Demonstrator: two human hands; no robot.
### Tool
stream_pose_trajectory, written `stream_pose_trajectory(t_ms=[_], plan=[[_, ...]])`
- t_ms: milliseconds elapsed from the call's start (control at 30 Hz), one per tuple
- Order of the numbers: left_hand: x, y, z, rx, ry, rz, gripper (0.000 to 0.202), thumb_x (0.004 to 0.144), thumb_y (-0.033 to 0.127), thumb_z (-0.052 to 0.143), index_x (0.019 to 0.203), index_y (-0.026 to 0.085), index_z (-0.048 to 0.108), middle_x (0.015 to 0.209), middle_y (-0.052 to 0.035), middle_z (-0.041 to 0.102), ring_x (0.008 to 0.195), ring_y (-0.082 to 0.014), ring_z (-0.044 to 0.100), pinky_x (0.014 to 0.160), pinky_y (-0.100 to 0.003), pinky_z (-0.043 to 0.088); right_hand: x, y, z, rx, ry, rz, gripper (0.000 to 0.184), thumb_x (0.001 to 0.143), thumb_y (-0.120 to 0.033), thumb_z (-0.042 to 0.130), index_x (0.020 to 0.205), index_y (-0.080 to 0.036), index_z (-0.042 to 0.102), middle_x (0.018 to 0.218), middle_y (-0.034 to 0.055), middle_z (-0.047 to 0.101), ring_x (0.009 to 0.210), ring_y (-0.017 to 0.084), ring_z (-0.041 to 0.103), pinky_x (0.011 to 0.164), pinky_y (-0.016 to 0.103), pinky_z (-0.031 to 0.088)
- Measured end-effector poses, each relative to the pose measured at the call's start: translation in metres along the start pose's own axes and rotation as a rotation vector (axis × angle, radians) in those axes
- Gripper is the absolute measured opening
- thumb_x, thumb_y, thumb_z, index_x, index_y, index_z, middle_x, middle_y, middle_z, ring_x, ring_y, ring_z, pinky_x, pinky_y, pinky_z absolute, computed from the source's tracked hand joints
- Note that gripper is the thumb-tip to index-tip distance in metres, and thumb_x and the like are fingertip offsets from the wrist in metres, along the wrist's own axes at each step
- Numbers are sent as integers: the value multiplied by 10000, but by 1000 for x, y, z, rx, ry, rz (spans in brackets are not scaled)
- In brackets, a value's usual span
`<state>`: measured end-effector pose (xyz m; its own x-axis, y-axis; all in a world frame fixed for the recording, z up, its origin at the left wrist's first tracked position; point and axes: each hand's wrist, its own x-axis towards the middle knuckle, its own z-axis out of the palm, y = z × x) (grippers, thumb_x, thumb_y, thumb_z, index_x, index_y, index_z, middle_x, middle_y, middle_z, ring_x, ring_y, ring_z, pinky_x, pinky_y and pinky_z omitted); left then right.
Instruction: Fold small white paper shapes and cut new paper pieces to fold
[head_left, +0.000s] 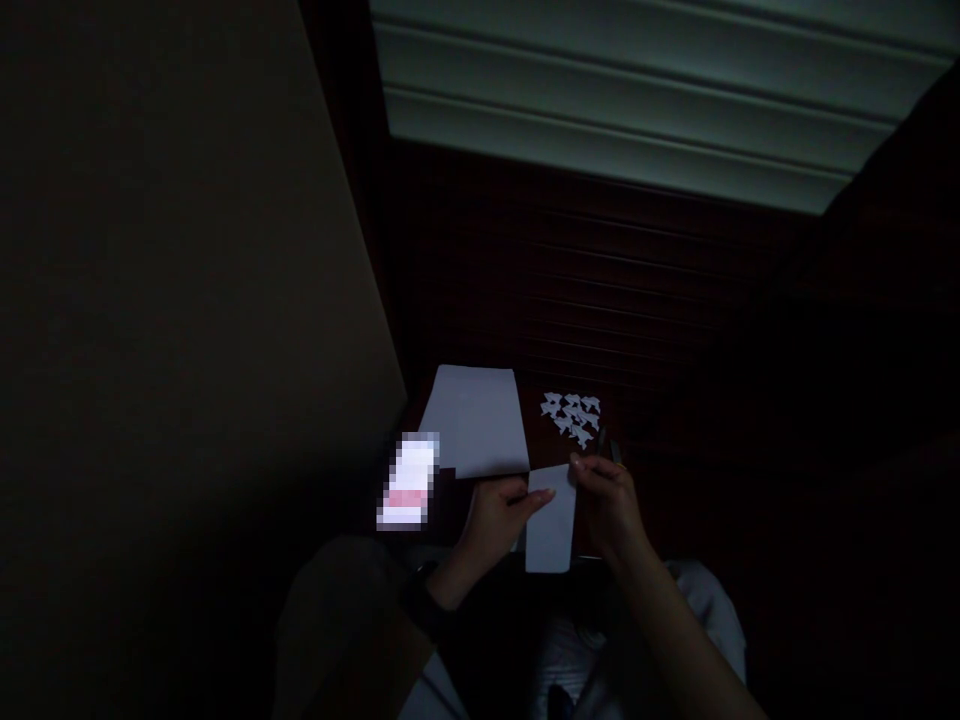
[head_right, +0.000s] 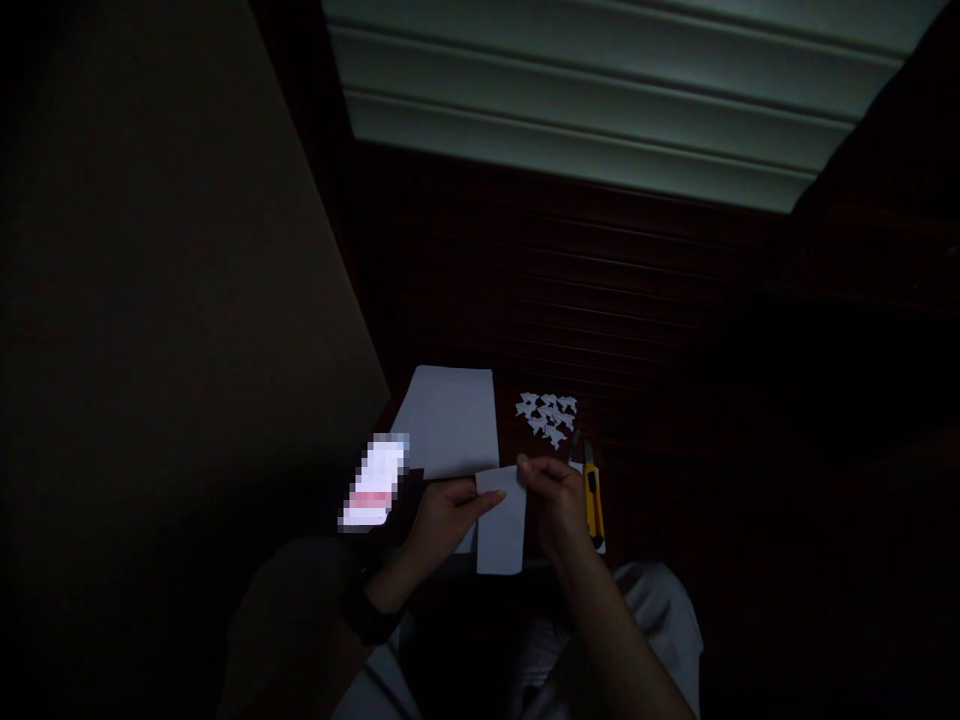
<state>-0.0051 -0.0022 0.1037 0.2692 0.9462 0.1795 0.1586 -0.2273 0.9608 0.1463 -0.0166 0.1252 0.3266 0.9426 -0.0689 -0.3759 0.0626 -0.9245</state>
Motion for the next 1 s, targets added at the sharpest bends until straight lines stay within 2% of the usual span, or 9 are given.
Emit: stream_pose_trajectory(t_ms=[67, 133, 233, 367, 633, 767, 867, 1000], plan=[[0, 0, -1, 58, 36, -12, 328, 758, 403, 609, 584, 127, 652, 515, 15, 594, 481, -102, 527, 431, -186, 383, -1, -2, 0, -90, -28, -44, 136, 606, -290, 760, 671, -192, 692, 653, 14, 668, 606, 150, 596, 587, 272, 468], [0, 1, -3, 109, 75, 31, 278, 773, 377, 602, 650, 144, 690, 553, 15, 627, 518, -110, 559, 473, -190, 413, -3, -7, -1, -234, -79, -116, 129, 623, -280, 754, 715, -204, 707, 740, 30, 697, 700, 179, 626, 658, 294, 484], [0, 4, -7, 91, 68, 133, 186, 800, 315, 585, 848, 194, 718, 774, -1, 708, 685, -140, 637, 631, -218, 489, -7, -14, -2, -372, -166, -228, 78, 644, -273, 742, 675, -208, 712, 779, 50, 707, 763, 206, 641, 707, 323, 493], [1, 4, -10, 54, 44, 179, 172, 810, 256, 574, 914, 224, 707, 923, -5, 710, 832, -162, 654, 780, -269, 512, -9, -22, -3, -403, -283, -306, 38, 683, -258, 718, 700, -225, 720, 821, 53, 708, 813, 216, 642, 762, 358, 490], [2, -2, -13, 111, 103, 198, 127, 787, 222, 597, 830, 205, 715, 846, -9, 719, 764, -158, 667, 724, -266, 542, -9, -23, -4, -404, -361, -335, 43, 665, -240, 737, 699, -261, 721, 810, 37, 709, 849, 221, 621, 783, 390, 487], [2, -2, -15, 121, 75, 249, 202, 806, 144, 545, 909, 219, 701, 918, -6, 711, 836, -153, 661, 784, -282, 535, -6, -21, -7, -466, -357, -366, 151, 676, -248, 728, 824, -279, 723, 897, 34, 706, 901, 229, 607, 820, 403, 478], [1, -3, -19, 151, 76, 375, 334, 785, 29, 486, 951, 235, 690, 991, -3, 693, 916, -144, 642, 851, -301, 516, -4, -20, -12, -578, -389, -419, 141, 727, -256, 685, 856, -299, 721, 924, 27, 705, 924, 232, 596, 829, 406, 471], [0, -1, -23, 182, 63, 513, 420, 769, -16, 428, 988, 243, 676, 1030, -5, 680, 967, -139, 623, 880, -321, 510, -4, -21, -18, -669, -452, -492, 161, 802, -246, 596, 889, -313, 714, 957, 21, 699, 937, 231, 589, 843, 418, 463]])
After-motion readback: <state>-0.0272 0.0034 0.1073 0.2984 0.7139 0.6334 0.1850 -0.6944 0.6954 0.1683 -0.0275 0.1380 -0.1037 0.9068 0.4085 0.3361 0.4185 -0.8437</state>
